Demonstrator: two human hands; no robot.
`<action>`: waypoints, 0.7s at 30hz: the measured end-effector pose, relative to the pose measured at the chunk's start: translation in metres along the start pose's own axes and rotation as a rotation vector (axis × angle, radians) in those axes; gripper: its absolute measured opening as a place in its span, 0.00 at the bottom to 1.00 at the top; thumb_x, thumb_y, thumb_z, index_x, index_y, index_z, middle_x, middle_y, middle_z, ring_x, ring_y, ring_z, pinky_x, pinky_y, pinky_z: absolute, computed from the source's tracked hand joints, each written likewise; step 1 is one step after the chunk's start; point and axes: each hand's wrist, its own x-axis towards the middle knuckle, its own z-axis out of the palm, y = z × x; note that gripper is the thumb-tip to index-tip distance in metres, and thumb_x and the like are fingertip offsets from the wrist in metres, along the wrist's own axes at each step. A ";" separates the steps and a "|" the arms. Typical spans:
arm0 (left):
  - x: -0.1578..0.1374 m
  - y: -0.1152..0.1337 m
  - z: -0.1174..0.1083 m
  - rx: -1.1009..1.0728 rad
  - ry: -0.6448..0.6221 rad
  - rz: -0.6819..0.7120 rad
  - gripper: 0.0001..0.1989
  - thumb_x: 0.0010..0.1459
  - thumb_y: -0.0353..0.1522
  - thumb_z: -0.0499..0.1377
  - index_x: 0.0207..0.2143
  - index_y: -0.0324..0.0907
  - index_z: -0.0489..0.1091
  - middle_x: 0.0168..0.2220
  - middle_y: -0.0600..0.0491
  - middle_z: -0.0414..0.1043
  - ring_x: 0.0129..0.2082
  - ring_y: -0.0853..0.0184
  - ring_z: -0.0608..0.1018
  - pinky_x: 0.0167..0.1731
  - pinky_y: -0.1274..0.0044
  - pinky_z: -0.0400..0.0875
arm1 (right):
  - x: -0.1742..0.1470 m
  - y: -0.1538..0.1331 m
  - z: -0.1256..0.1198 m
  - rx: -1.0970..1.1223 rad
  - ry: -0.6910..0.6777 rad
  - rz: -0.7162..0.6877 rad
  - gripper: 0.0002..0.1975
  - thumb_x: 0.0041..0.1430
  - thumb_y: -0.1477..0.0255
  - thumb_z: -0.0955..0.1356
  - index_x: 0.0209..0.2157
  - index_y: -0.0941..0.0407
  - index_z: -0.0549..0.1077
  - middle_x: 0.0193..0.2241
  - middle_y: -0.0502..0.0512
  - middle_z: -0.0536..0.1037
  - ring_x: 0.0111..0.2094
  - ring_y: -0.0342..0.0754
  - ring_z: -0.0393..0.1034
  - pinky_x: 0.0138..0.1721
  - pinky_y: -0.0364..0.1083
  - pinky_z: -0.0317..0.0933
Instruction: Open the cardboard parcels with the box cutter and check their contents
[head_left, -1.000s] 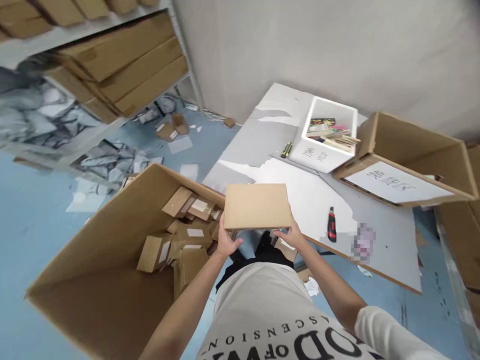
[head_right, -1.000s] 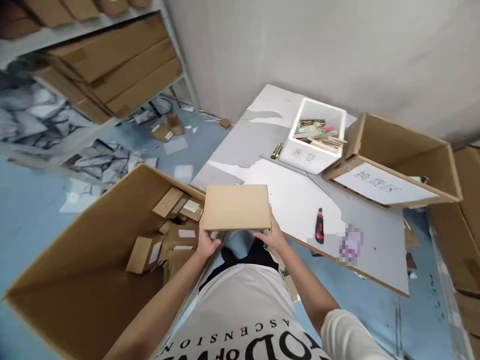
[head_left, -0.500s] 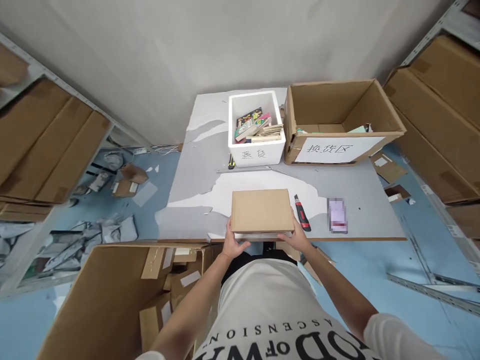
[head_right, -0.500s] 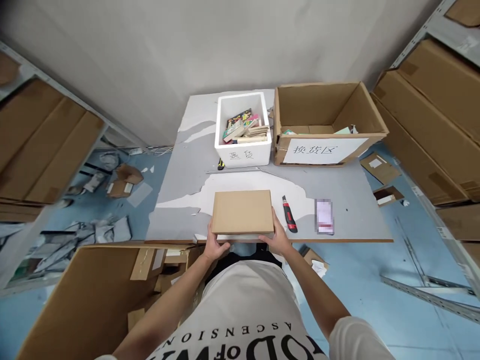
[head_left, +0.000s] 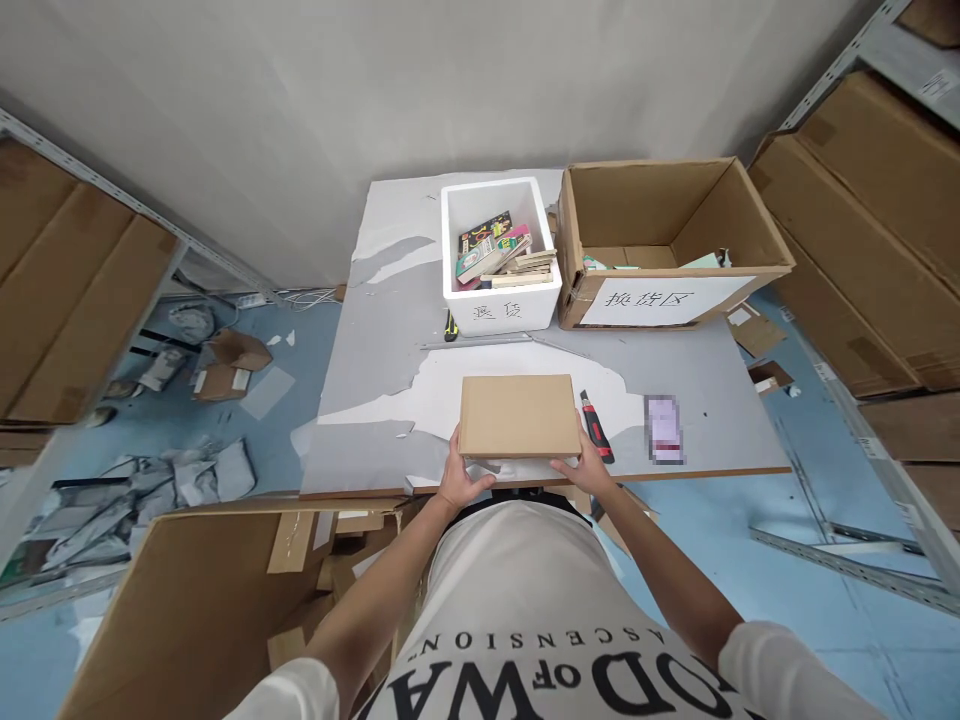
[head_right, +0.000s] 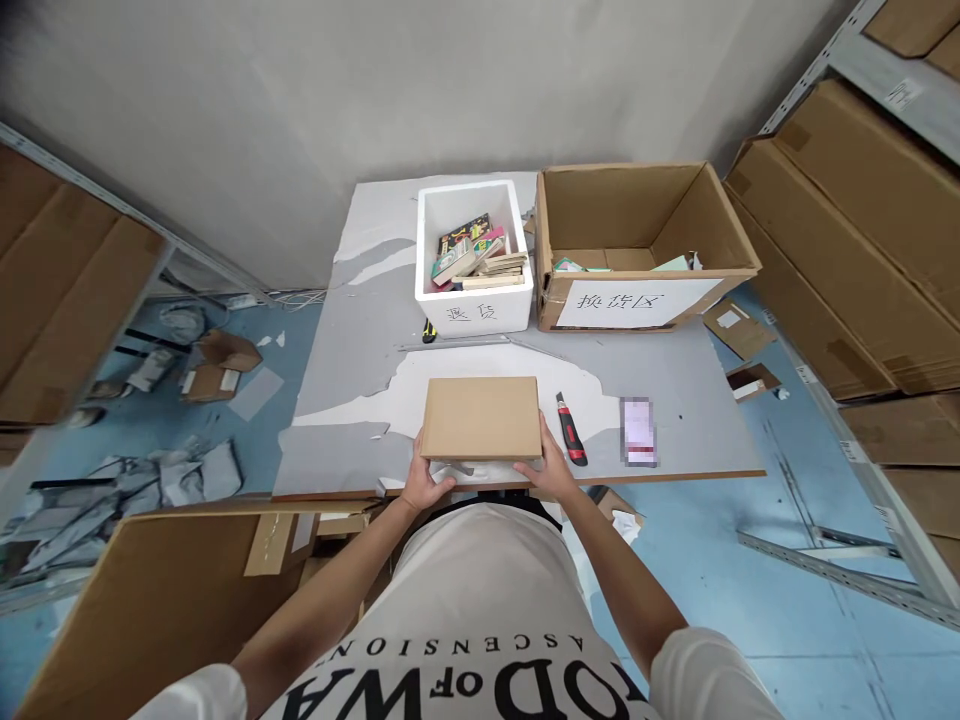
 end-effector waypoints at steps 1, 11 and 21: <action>0.002 0.001 -0.001 -0.017 -0.001 -0.018 0.50 0.42 0.52 0.66 0.62 0.37 0.55 0.57 0.35 0.62 0.61 0.45 0.63 0.59 0.53 0.56 | 0.001 -0.001 -0.001 0.000 0.003 0.007 0.52 0.45 0.59 0.75 0.67 0.51 0.50 0.64 0.61 0.60 0.67 0.58 0.48 0.65 0.61 0.45; 0.046 -0.010 -0.006 -0.191 -0.020 -0.377 0.34 0.48 0.47 0.64 0.53 0.40 0.63 0.51 0.39 0.72 0.49 0.53 0.75 0.43 0.61 0.73 | 0.041 -0.014 -0.018 -0.076 -0.091 0.317 0.31 0.52 0.51 0.69 0.55 0.50 0.69 0.46 0.57 0.79 0.46 0.57 0.74 0.50 0.57 0.66; 0.060 -0.024 0.001 -0.356 0.009 -0.548 0.32 0.40 0.45 0.70 0.46 0.38 0.69 0.41 0.42 0.77 0.43 0.55 0.79 0.47 0.57 0.72 | 0.082 -0.002 -0.016 -0.013 -0.144 0.516 0.30 0.49 0.48 0.70 0.49 0.52 0.76 0.44 0.57 0.80 0.45 0.56 0.75 0.51 0.57 0.65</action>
